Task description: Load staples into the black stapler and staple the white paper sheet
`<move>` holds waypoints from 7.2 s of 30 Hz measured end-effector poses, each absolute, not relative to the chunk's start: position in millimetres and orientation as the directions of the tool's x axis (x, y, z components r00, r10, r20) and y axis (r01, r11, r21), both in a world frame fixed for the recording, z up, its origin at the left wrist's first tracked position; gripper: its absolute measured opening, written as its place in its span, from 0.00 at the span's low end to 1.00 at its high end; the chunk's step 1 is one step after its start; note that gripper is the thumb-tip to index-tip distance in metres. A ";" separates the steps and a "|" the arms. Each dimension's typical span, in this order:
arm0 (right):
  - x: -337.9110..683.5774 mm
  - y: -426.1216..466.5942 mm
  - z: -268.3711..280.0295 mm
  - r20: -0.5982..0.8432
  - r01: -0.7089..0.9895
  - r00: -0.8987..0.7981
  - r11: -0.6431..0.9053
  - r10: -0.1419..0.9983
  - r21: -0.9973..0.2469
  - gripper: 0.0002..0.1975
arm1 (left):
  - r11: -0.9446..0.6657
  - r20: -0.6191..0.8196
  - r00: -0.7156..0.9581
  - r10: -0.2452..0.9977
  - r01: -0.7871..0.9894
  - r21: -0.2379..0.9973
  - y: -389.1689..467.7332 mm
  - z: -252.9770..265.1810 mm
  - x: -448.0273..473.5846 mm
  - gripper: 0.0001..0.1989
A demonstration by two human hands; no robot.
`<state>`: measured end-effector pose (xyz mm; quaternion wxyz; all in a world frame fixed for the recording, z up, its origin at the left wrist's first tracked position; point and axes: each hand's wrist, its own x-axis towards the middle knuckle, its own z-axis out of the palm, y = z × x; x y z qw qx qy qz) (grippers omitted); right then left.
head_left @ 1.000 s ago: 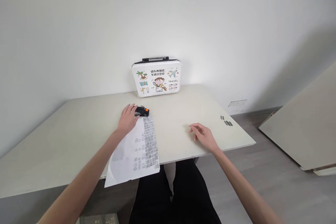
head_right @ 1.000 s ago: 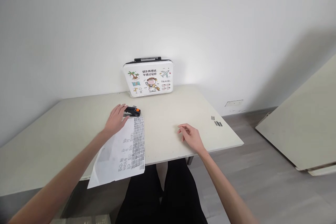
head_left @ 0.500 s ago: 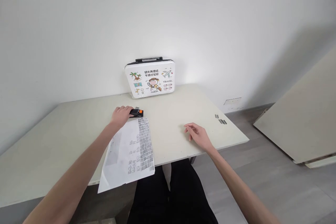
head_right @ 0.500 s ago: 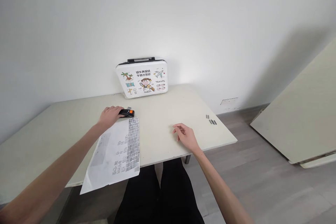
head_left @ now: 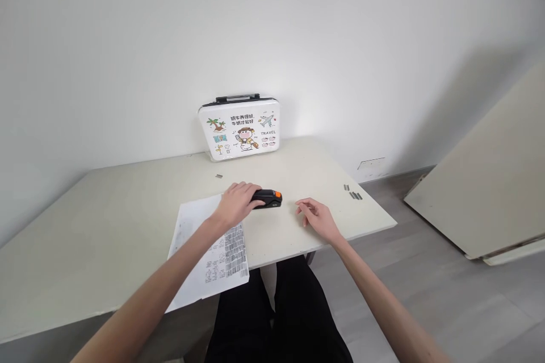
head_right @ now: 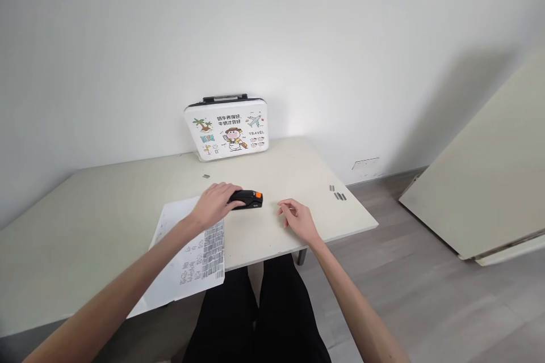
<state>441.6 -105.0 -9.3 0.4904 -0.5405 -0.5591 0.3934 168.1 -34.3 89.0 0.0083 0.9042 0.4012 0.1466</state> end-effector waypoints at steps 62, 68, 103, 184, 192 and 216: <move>437.2 -107.4 -16.7 0.258 0.595 -0.073 0.250 0.963 -0.764 0.20 | -0.603 0.261 0.544 0.797 0.728 0.325 -43.0 38.9 102.3 0.18; 437.3 -105.5 -16.9 0.274 0.594 -0.069 0.260 0.959 -0.761 0.20 | -0.291 0.357 0.214 0.909 0.940 0.179 39.9 34.5 83.6 0.18; 435.7 -107.7 -16.2 0.272 0.597 -0.072 0.260 0.960 -0.759 0.21 | -0.676 0.332 0.591 0.735 0.674 0.297 -72.3 53.9 113.3 0.19; 443.0 -110.1 -9.2 0.189 0.520 -0.131 0.229 0.973 -0.823 0.25 | -0.585 0.112 0.641 0.760 0.598 0.548 -62.9 50.8 147.6 0.22; 443.7 -112.2 -11.5 0.166 0.530 -0.128 0.209 0.978 -0.822 0.24 | -0.388 0.069 0.388 0.919 0.860 0.331 -177.7 36.3 75.2 0.38; 439.7 -117.2 -2.7 0.147 0.525 -0.134 0.196 0.980 -0.828 0.25 | -0.391 0.155 0.359 0.920 0.863 0.321 -137.0 2.0 131.1 0.38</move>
